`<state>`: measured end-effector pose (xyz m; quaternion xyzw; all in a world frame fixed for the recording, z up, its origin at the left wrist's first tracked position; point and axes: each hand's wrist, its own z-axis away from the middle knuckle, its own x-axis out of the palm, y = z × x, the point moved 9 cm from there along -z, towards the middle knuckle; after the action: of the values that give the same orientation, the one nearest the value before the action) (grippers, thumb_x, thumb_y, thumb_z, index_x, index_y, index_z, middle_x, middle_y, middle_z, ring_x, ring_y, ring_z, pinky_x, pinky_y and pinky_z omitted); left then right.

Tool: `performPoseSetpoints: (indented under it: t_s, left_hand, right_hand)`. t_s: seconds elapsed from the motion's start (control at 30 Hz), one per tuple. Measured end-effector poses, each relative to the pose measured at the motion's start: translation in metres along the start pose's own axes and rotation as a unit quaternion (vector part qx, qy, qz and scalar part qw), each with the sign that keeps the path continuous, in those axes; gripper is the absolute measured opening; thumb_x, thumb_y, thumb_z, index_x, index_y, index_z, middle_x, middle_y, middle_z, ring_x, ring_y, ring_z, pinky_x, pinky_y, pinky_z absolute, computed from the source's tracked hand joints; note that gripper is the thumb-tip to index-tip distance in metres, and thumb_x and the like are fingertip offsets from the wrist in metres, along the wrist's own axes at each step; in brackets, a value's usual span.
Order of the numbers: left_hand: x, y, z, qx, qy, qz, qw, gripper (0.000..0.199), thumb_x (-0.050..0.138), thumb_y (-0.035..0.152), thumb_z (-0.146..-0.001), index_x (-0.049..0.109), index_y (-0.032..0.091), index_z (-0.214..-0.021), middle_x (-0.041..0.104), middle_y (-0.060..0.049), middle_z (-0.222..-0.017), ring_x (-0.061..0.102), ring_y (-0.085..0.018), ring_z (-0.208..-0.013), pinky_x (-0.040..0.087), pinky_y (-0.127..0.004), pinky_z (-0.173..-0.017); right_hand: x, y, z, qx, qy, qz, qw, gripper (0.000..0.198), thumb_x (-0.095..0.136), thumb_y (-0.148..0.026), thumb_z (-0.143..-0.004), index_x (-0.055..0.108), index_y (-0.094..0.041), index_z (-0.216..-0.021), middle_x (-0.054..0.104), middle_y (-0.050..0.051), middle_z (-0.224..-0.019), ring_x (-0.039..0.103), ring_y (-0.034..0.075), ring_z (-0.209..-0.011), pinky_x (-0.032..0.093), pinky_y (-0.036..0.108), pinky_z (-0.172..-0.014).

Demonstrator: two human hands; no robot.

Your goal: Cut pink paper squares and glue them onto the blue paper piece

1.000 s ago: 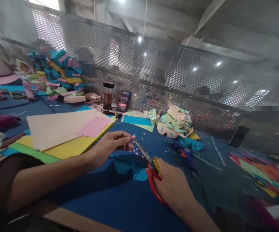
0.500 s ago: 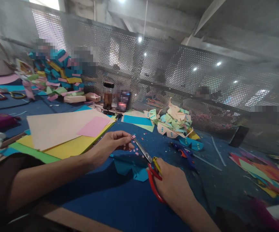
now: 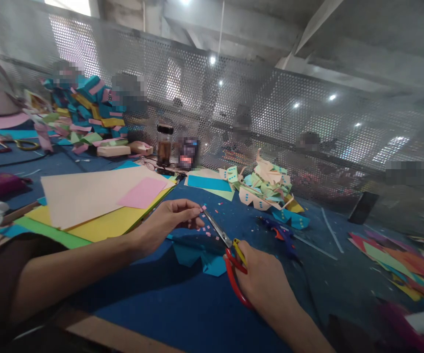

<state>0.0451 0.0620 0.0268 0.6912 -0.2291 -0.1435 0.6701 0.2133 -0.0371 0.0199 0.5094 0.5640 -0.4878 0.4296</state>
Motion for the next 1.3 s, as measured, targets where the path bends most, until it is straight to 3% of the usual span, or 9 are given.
performPoseSetpoints:
  t_s: [0.73,1.0,1.3]
  left_hand:
    - [0.000,0.003,0.001,0.006,0.006,-0.027,1.000,0.021,0.067,0.040,-0.083,0.067,0.019,-0.079,0.072,-0.003,-0.078,0.059,-0.015,-0.072,0.044,-0.028,-0.072]
    - [-0.001,0.005,0.001,0.012,0.013,-0.010,1.000,0.021,0.069,0.040,-0.082,0.066,0.019,-0.081,0.072,-0.002,-0.077,0.059,-0.014,-0.071,0.043,-0.027,-0.072]
    - [0.000,0.009,0.004,0.012,0.018,-0.001,1.000,0.020,0.069,0.039,-0.082,0.067,0.019,-0.085,0.071,-0.003,-0.077,0.059,-0.015,-0.072,0.044,-0.028,-0.073]
  right_hand:
    - [-0.001,0.004,0.000,0.005,0.006,0.011,1.000,0.012,0.050,-0.031,-0.090,0.054,-0.022,-0.083,0.066,0.001,-0.064,0.065,0.021,-0.059,0.019,0.026,-0.049]
    - [-0.006,-0.002,0.002,-0.001,0.009,-0.031,0.999,0.019,0.051,-0.043,-0.094,0.053,-0.024,-0.091,0.070,0.001,-0.080,0.069,0.023,-0.069,0.026,0.027,-0.053]
    - [-0.004,-0.003,0.002,-0.006,0.006,-0.021,1.000,0.020,0.052,-0.043,-0.093,0.053,-0.023,-0.088,0.070,0.001,-0.081,0.069,0.022,-0.067,0.026,0.027,-0.052]
